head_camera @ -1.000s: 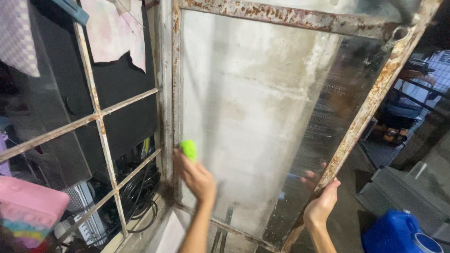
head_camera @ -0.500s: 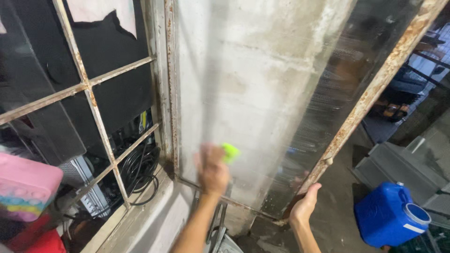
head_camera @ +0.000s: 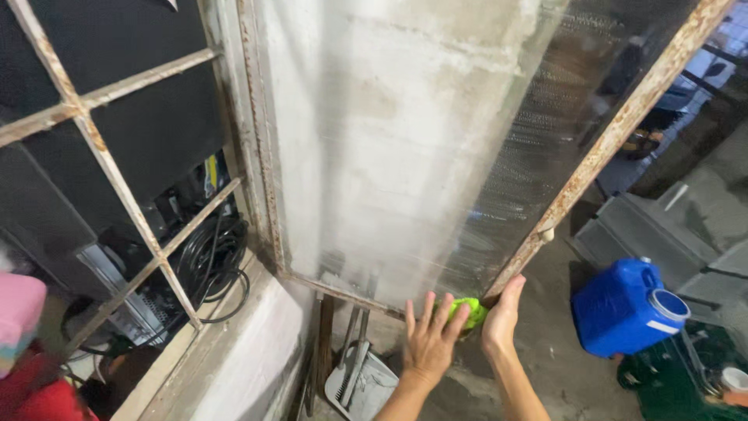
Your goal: The person wipes a multi-pane window with a green cloth, then switches to a blue cloth to continue wiping the same window. The person cleans both the glass panes and the metal frame.
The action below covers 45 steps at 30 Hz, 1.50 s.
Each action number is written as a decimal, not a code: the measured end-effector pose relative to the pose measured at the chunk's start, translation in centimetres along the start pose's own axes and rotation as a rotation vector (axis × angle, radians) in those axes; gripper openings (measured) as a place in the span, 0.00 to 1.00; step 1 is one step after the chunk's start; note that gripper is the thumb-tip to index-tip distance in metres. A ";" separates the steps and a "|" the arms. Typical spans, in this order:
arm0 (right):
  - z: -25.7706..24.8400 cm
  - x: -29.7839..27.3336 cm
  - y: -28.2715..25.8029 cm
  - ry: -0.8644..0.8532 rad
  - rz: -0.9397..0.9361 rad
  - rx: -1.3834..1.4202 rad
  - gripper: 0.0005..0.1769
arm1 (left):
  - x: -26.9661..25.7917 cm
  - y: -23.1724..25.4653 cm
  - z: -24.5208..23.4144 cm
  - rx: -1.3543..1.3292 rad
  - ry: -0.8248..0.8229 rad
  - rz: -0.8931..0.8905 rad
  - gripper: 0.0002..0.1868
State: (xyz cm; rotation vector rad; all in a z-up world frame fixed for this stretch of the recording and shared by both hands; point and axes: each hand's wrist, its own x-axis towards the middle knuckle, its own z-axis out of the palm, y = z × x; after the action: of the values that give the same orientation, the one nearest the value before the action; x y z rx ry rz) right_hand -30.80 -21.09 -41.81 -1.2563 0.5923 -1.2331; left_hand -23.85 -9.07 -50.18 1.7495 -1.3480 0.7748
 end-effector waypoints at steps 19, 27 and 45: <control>-1.5 -4.8 4.7 0.094 0.359 -0.095 0.52 | 1.3 -9.8 -5.0 -0.327 0.535 -1.132 0.40; -6.6 -11.6 7.9 0.122 0.375 -0.276 0.42 | -5.2 4.9 1.7 -0.545 0.026 -0.862 0.34; -43.6 -30.7 -7.4 0.251 0.282 0.418 0.35 | -15.8 39.5 4.4 -1.206 -1.167 -0.515 0.21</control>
State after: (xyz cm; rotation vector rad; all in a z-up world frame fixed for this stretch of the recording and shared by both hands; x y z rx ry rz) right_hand -81.26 -8.39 -55.61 -0.6506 0.6282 -1.2047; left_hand -65.98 -10.36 -57.18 1.2826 -1.3697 -1.3229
